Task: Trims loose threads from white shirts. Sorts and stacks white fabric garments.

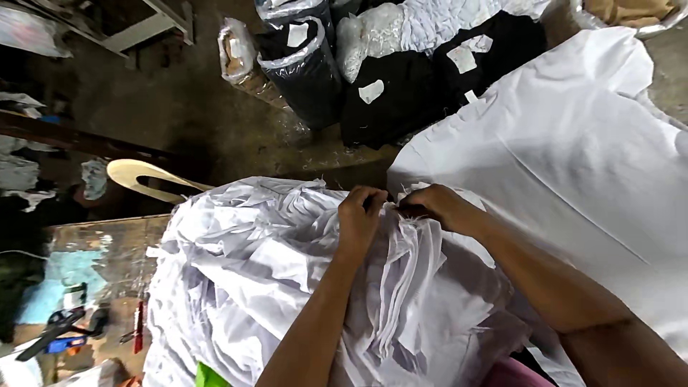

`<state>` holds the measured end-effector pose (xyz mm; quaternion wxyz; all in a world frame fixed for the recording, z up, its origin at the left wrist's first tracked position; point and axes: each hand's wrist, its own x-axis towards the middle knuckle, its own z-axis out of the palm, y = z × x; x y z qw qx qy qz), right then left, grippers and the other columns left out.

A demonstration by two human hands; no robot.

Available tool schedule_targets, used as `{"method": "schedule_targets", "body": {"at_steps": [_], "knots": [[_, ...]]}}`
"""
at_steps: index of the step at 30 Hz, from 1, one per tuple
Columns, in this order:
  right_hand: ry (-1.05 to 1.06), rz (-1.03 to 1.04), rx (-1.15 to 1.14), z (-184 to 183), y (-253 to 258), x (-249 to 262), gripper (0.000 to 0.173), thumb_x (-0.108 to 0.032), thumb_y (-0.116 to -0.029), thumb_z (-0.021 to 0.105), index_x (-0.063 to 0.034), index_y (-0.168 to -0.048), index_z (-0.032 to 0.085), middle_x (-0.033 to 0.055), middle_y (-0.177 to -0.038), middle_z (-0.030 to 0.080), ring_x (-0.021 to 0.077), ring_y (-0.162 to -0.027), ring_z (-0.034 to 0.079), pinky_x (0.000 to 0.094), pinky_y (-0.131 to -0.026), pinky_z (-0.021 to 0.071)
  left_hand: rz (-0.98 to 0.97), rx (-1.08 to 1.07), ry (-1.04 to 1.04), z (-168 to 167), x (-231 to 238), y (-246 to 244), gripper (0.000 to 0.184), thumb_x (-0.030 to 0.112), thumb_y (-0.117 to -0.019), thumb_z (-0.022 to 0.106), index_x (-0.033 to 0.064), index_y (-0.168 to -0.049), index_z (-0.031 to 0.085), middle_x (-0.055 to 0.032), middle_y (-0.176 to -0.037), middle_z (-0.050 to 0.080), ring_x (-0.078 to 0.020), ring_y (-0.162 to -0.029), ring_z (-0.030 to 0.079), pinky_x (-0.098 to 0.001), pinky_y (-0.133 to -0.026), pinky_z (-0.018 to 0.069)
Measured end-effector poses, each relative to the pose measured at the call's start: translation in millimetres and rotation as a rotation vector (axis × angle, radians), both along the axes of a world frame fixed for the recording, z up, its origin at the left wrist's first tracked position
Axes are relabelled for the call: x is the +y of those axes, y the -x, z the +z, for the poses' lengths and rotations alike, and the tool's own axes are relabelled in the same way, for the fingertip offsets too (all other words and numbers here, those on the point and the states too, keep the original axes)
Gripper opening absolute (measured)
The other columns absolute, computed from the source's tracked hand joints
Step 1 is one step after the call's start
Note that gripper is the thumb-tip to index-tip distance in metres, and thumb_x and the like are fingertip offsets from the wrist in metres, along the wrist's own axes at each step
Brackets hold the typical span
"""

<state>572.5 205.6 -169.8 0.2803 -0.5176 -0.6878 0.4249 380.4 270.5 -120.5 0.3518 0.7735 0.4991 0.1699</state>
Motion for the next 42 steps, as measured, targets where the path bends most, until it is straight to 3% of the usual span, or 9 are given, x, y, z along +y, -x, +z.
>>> {"method": "schedule_targets", "body": {"at_steps": [6, 13, 15, 17, 22, 27, 32, 38, 42], "knots": [[0.018, -0.142, 0.211, -14.7, 6.8, -18.2, 0.024, -0.017, -0.1024, 0.059, 0.0002, -0.113, 0.073, 0.0134, -0.102, 0.074, 0.0188, -0.094, 0.07, 0.0396, -0.09, 0.0551, -0.017, -0.048, 0.082, -2.9, 1.9, 2.9, 0.012, 0.01, -0.0968, 0.069, -0.0017, -0.097, 0.072, -0.0073, -0.089, 0.066, -0.0074, -0.074, 0.06, -0.0231, -0.07, 0.0522], [-0.022, -0.106, 0.057, -8.6, 14.4, -7.6, 0.022, -0.013, -0.101, 0.06, -0.0015, -0.114, 0.074, 0.0173, -0.105, 0.074, 0.0323, -0.099, 0.071, 0.0535, -0.09, 0.054, -0.056, -0.24, 0.041, 2.9, -2.9, 2.7, 0.006, 0.004, -0.0942, 0.068, -0.0007, -0.092, 0.071, -0.0011, -0.088, 0.065, 0.0007, -0.076, 0.06, -0.0153, -0.071, 0.0529], [-0.041, -0.135, 0.074, -13.7, 16.0, -12.2, 0.022, -0.013, -0.1015, 0.059, -0.0014, -0.113, 0.074, 0.0175, -0.103, 0.073, 0.0321, -0.097, 0.071, 0.0536, -0.088, 0.0544, -0.03, -0.029, 0.073, 7.2, 0.7, 4.2, 0.013, 0.01, -0.0946, 0.071, -0.0017, -0.1, 0.072, -0.0076, -0.092, 0.066, -0.008, -0.075, 0.061, -0.023, -0.07, 0.0528], [-0.012, -0.167, 0.09, -16.2, 19.1, -18.7, 0.023, -0.013, -0.1017, 0.059, -0.001, -0.113, 0.074, 0.0187, -0.104, 0.073, 0.0331, -0.097, 0.071, 0.0549, -0.087, 0.0543, -0.137, 0.224, 0.252, 9.5, 6.5, 5.4, 0.03, 0.018, -0.0978, 0.069, -0.004, -0.118, 0.069, -0.0187, -0.109, 0.067, -0.0247, -0.089, 0.065, -0.0397, -0.082, 0.0538], [0.092, -0.237, 0.119, -13.6, 24.8, -27.2, 0.026, -0.012, -0.1027, 0.056, 0.0008, -0.118, 0.072, 0.0208, -0.11, 0.072, 0.033, -0.101, 0.07, 0.0521, -0.091, 0.0535, -0.159, 0.297, 0.189, 6.5, 7.5, 3.1, 0.022, 0.015, -0.1, 0.065, -0.0062, -0.1, 0.071, -0.0202, -0.1, 0.069, -0.0309, -0.094, 0.068, -0.047, -0.089, 0.053], [0.048, -0.338, 0.209, -12.1, 14.7, -17.5, 0.026, -0.012, -0.1007, 0.061, 0.0036, -0.121, 0.069, 0.0176, -0.107, 0.071, 0.0218, -0.095, 0.069, 0.0379, -0.088, 0.0565, -0.027, 0.23, 0.257, 9.2, 12.8, 8.6, 0.029, 0.019, -0.1064, 0.055, -0.0056, -0.097, 0.067, -0.0127, -0.083, 0.063, -0.0188, -0.077, 0.058, -0.0376, -0.076, 0.0489], [0.002, -0.124, -0.046, 10.6, 10.1, 4.0, 0.023, -0.017, -0.1008, 0.063, 0.0005, -0.111, 0.072, 0.0183, -0.101, 0.072, 0.0338, -0.093, 0.07, 0.0556, -0.085, 0.0552, -0.002, 0.251, 0.201, 7.5, 10.7, 2.1, 0.03, 0.019, -0.1068, 0.055, -0.0067, -0.096, 0.067, -0.015, -0.083, 0.063, -0.0235, -0.076, 0.06, -0.0431, -0.075, 0.0499], [0.005, 0.01, -0.126, 16.3, 31.3, 7.0, 0.02, -0.01, -0.0998, 0.06, -0.0022, -0.113, 0.073, 0.0197, -0.105, 0.072, 0.0383, -0.098, 0.07, 0.0588, -0.084, 0.0533, 0.033, 0.132, 0.08, 6.8, 5.4, 5.4, 0.025, 0.014, -0.1041, 0.058, -0.008, -0.098, 0.068, -0.0163, -0.086, 0.067, -0.0224, -0.076, 0.063, -0.0407, -0.075, 0.0531], [-0.103, -0.165, -0.105, 20.9, 64.0, -33.4, 0.034, 0.002, -0.0883, 0.065, 0.0023, -0.122, 0.069, 0.0236, -0.109, 0.07, 0.0418, -0.1, 0.07, 0.0582, -0.083, 0.0567, 0.096, -0.013, 0.062, 12.7, 17.9, 19.0, 0.027, 0.019, -0.1057, 0.056, -0.0021, -0.091, 0.066, -0.0008, -0.075, 0.058, -0.0028, -0.064, 0.051, -0.0209, -0.063, 0.0443]]}}
